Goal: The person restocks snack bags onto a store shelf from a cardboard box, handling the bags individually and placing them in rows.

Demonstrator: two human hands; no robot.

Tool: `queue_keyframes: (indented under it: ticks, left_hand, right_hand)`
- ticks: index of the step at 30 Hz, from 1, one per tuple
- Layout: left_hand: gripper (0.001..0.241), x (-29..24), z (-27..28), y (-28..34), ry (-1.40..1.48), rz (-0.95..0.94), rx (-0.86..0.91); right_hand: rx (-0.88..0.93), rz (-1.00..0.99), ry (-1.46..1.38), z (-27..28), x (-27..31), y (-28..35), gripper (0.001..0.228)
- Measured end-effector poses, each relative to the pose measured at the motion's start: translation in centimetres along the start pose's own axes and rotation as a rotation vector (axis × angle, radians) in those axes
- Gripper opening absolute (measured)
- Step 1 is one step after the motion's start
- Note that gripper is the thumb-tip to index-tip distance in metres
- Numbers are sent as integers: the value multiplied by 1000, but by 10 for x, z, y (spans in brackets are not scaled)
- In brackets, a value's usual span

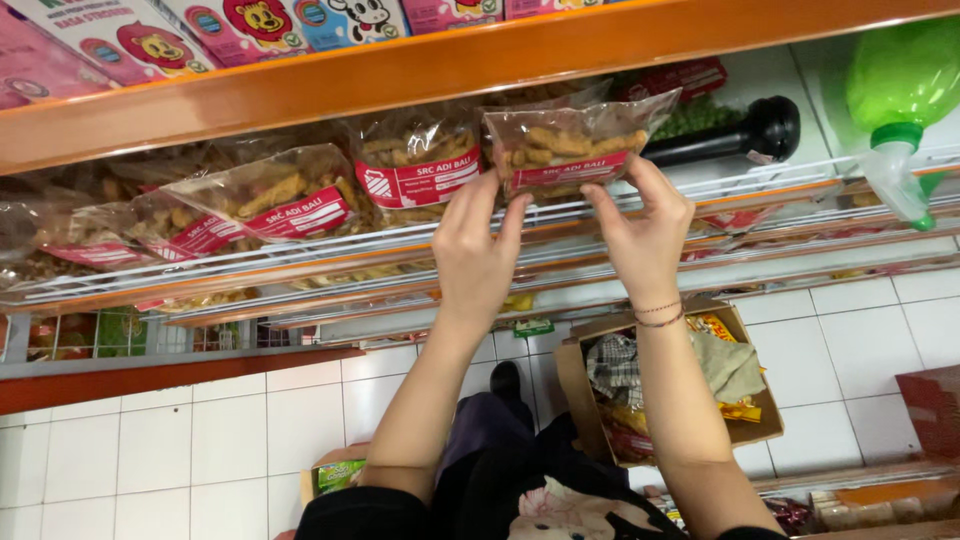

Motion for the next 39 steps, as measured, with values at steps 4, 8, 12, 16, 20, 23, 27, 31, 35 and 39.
queue_keyframes:
  ticks: [4,8,12,16,20,23,27,31,35,39]
  left_hand:
    - [32,1,-1,-3,-22,22,24]
    - [38,6,5,-5,-8,43,78]
    - [33,8,4,-3,-57,45,65]
    - [30,6,-4,0,-70,92,10]
    - [29,5,-5,0,-60,96,-28]
    - [30,6,-2,0,-53,83,-2]
    - [29,10,0,-2,-21,129,36]
    - [28,8,-2,-2,-39,134,12]
    - [26,3,-3,1,-54,109,-42]
    - [26,3,1,0,-71,71,-24]
  right_hand:
    - [40,53,71,0,1,-4,26]
    - [148,4,137,5,-1,-8,27]
    - [129,-4,169,1,0,-6,30]
    - [63,22,211,-8,4,-6,31]
    - [77,39,206,-10,4,-7,30]
    - [123,-8,244,-8,0,-6,29]
    - [130,-2,292,-9,-4,-4,27]
    - [37,13,276,-16,-7,-3,34]
    - [-23,17,191,-20,-6,0,41]
    - [-23,70,133,-18,-3,6,54]
Point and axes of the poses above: each hand's wrist, its own y-axis away from the middle knuckle, its own z-axis out of the back of the hand, x = y × z, the point moved 2 cm from there along -y, towards the middle knuckle
